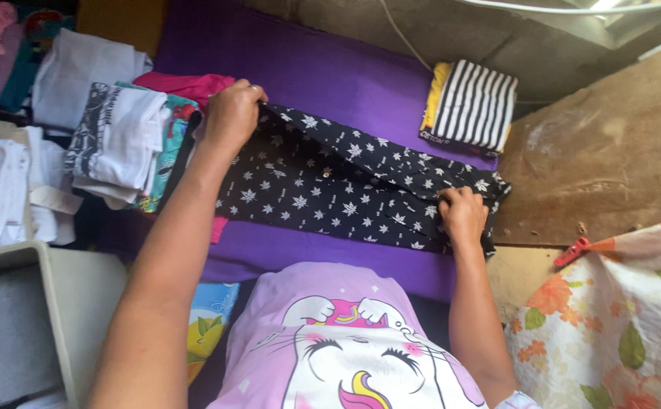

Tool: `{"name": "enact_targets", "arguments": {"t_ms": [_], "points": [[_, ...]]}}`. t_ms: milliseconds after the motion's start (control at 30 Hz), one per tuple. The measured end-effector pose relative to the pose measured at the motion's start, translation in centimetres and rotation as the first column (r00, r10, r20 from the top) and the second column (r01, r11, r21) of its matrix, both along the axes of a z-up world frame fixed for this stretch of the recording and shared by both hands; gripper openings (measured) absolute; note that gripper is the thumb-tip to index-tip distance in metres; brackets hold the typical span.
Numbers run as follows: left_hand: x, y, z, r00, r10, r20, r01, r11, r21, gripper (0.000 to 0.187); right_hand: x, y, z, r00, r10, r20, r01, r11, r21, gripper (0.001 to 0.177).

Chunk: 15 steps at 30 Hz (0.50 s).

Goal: The person folds various items of clothing, including a black patterned garment and a light blue shirt, by hand on a purple mat. They place the folded items into stacks or a storage container.

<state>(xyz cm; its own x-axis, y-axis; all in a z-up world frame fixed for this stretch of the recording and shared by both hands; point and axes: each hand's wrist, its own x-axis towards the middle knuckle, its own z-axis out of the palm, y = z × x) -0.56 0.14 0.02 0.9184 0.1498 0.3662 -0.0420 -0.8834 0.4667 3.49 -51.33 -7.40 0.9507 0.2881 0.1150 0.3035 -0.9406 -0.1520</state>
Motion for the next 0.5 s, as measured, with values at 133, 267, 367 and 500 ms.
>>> {"name": "enact_targets", "arguments": {"t_ms": [133, 267, 367, 500], "points": [[-2.1, -0.2, 0.8, 0.999, -0.040, 0.002, 0.040, 0.999, 0.037, 0.019, 2.1, -2.1, 2.1, 0.982, -0.102, 0.160, 0.087, 0.991, 0.098, 0.020], [-6.9, -1.2, -0.5, 0.998, -0.057, -0.028, 0.059, 0.993, 0.107, 0.016, 0.4, -3.8, 4.4, 0.974, -0.103, 0.203, 0.091, 0.994, 0.068, 0.021], [-9.4, -2.0, -3.1, 0.996, -0.072, -0.055, 0.076, 0.994, 0.072, 0.018, -1.2, -3.5, 4.0, 0.986, -0.095, 0.134, 0.092, 0.995, 0.027, 0.021], [-8.3, -1.3, -4.5, 0.984, -0.059, -0.166, 0.079, 0.990, 0.117, 0.021, 0.2, -3.6, 4.1, 0.993, -0.113, 0.025, 0.113, 0.994, -0.002, 0.026]]}}
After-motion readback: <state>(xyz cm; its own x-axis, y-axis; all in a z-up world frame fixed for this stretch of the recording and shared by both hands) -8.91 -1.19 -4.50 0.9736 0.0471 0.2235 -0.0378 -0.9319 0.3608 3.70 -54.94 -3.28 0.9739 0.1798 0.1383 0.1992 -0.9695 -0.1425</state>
